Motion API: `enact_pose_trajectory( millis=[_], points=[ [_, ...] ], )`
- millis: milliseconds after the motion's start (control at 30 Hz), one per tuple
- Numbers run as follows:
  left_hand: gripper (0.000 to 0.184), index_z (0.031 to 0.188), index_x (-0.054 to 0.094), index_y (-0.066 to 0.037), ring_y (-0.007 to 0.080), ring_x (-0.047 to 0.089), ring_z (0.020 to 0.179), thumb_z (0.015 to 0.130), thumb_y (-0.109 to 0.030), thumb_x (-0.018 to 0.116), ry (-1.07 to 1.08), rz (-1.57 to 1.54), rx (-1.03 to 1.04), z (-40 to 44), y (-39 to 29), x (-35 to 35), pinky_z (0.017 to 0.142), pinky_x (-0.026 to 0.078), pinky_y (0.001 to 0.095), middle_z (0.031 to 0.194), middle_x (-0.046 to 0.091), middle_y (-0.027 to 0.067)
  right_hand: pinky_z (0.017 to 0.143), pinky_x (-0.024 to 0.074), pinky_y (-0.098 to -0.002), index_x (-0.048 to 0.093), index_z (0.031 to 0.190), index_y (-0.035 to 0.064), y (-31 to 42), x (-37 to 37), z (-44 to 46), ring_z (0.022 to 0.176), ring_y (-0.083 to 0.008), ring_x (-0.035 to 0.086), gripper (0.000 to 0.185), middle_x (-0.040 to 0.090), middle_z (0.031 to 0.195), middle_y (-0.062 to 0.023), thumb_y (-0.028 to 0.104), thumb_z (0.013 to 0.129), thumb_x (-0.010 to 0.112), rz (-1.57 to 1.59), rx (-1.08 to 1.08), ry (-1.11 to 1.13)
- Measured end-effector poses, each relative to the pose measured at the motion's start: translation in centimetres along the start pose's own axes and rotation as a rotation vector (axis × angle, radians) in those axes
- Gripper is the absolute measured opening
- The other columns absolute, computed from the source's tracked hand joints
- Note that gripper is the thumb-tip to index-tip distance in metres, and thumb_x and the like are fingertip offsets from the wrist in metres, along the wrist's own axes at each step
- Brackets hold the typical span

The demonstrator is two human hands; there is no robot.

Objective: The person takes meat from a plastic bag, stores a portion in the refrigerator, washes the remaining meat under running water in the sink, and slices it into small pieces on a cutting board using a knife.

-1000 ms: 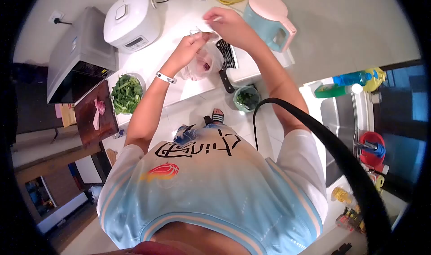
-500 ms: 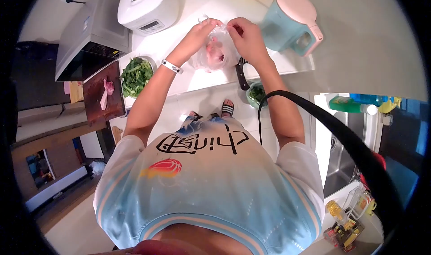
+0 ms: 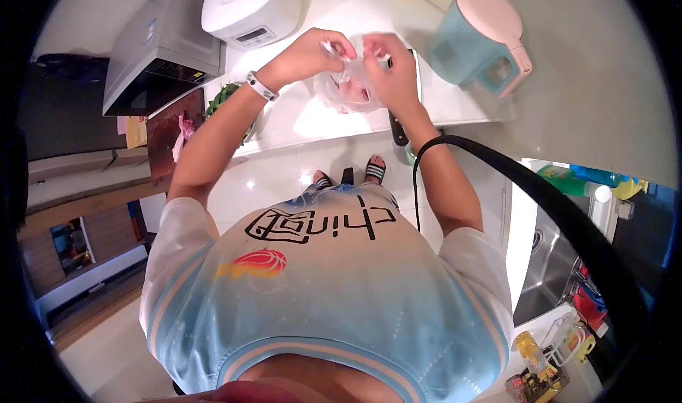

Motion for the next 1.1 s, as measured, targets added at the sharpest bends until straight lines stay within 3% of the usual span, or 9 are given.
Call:
enact_pose_trajectory(
  millis=[133, 233, 333, 433, 533, 633, 767, 967, 1100],
  points=[
    [0.025, 0.094, 0.063, -0.006, 0.0205, 0.058, 0.086, 0.070, 0.001, 0.064, -0.122, 0.705, 0.582, -1.5, -3.4, 1.4, 0.067, 0.052, 0.0300, 0.093, 0.062, 0.0052, 0.077, 0.0479, -0.0266, 0.065, 0.108, -0.0001, -3.1, 3.1, 1.7, 0.084, -0.0134, 0.060, 0.024, 0.067, 0.092, -0.0054, 0.014, 0.095, 0.050, 0.361, 0.309, 0.477],
    [0.027, 0.096, 0.058, -0.007, 0.0241, 0.055, 0.095, 0.070, 0.001, 0.063, -0.050, 0.961, 0.563, -3.0, -5.6, 2.3, 0.071, 0.053, 0.0309, 0.101, 0.057, 0.0042, 0.070, 0.0423, -0.0226, 0.063, 0.109, -0.0006, -3.5, 4.1, 1.2, 0.078, -0.0080, 0.053, 0.027, 0.061, 0.086, 0.0001, 0.010, 0.091, 0.046, 0.456, 0.513, 0.677],
    [0.030, 0.098, 0.057, -0.008, 0.0250, 0.055, 0.092, 0.070, -0.009, 0.067, -0.119, 1.096, 0.749, -3.0, -4.6, 2.8, 0.073, 0.053, 0.0343, 0.098, 0.055, 0.0031, 0.067, 0.0400, -0.0217, 0.063, 0.110, 0.0007, -4.0, 4.4, 1.7, 0.076, -0.0065, 0.051, 0.027, 0.060, 0.086, 0.0013, 0.011, 0.091, 0.046, 0.470, 0.533, 0.873],
    [0.033, 0.101, 0.056, -0.008, 0.0244, 0.054, 0.092, 0.070, -0.002, 0.063, -0.179, 1.031, 0.800, -2.7, -4.4, 2.4, 0.075, 0.053, 0.0318, 0.103, 0.055, 0.0047, 0.068, 0.0402, -0.0206, 0.063, 0.108, 0.0003, -5.6, 4.8, 1.7, 0.077, -0.0057, 0.052, 0.025, 0.060, 0.088, 0.0009, 0.010, 0.091, 0.047, 0.739, 0.697, 0.794],
    [0.028, 0.097, 0.058, -0.008, 0.0266, 0.053, 0.090, 0.071, -0.006, 0.066, -0.239, 0.829, 0.638, -2.2, -4.3, 1.1, 0.074, 0.051, 0.0351, 0.100, 0.055, 0.0068, 0.064, 0.0419, -0.0207, 0.064, 0.100, 0.0005, -6.8, 4.4, 2.2, 0.074, -0.0058, 0.054, 0.015, 0.061, 0.086, -0.0002, 0.007, 0.089, 0.055, 0.750, 0.686, 0.687],
    [0.018, 0.086, 0.060, -0.006, 0.0281, 0.056, 0.088, 0.074, -0.007, 0.073, -0.425, 0.861, 0.671, -2.7, -4.4, 0.1, 0.071, 0.050, 0.0365, 0.094, 0.058, 0.0084, 0.059, 0.0431, -0.0218, 0.064, 0.096, 0.0001, -6.5, 3.3, 2.6, 0.071, -0.0065, 0.055, 0.011, 0.061, 0.082, -0.0010, 0.007, 0.088, 0.059, 0.653, 0.631, 0.585],
    [0.012, 0.087, 0.064, -0.003, 0.0247, 0.063, 0.070, 0.084, -0.012, 0.070, -0.486, 0.615, 0.321, -3.2, -1.9, -1.0, 0.067, 0.052, 0.0323, 0.081, 0.064, 0.0102, 0.057, 0.0438, -0.0231, 0.064, 0.091, -0.0026, -6.1, 2.0, 3.2, 0.066, -0.0065, 0.055, 0.016, 0.060, 0.072, 0.0004, 0.012, 0.084, 0.065, 0.385, 0.465, 0.445],
    [0.016, 0.090, 0.067, 0.001, 0.0123, 0.061, 0.065, 0.082, -0.013, 0.067, -0.563, 0.299, -0.023, -4.4, 2.5, -1.8, 0.063, 0.049, 0.0264, 0.071, 0.067, 0.0079, 0.065, 0.0498, -0.0394, 0.060, 0.088, 0.0004, -5.3, -0.5, 4.0, 0.069, -0.0315, 0.064, 0.018, 0.064, 0.074, -0.0156, 0.015, 0.080, 0.063, -0.323, 0.136, 0.144],
    [0.015, 0.085, 0.070, 0.002, 0.0078, 0.059, 0.063, 0.081, -0.012, 0.067, -0.636, 0.250, -0.199, -7.3, 8.0, -2.4, 0.060, 0.047, 0.0246, 0.069, 0.067, 0.0058, 0.067, 0.0491, -0.0455, 0.057, 0.087, 0.0014, -6.8, -2.8, 2.0, 0.074, -0.0402, 0.062, 0.017, 0.063, 0.077, -0.0207, 0.016, 0.080, 0.063, -0.571, 0.134, 0.111]
  ],
)
Point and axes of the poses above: each hand's wrist, its own z-axis towards the middle knuckle, its own x-axis out of the palm, y = z × x, the point moved 7 cm from there along z, towards the middle knuckle
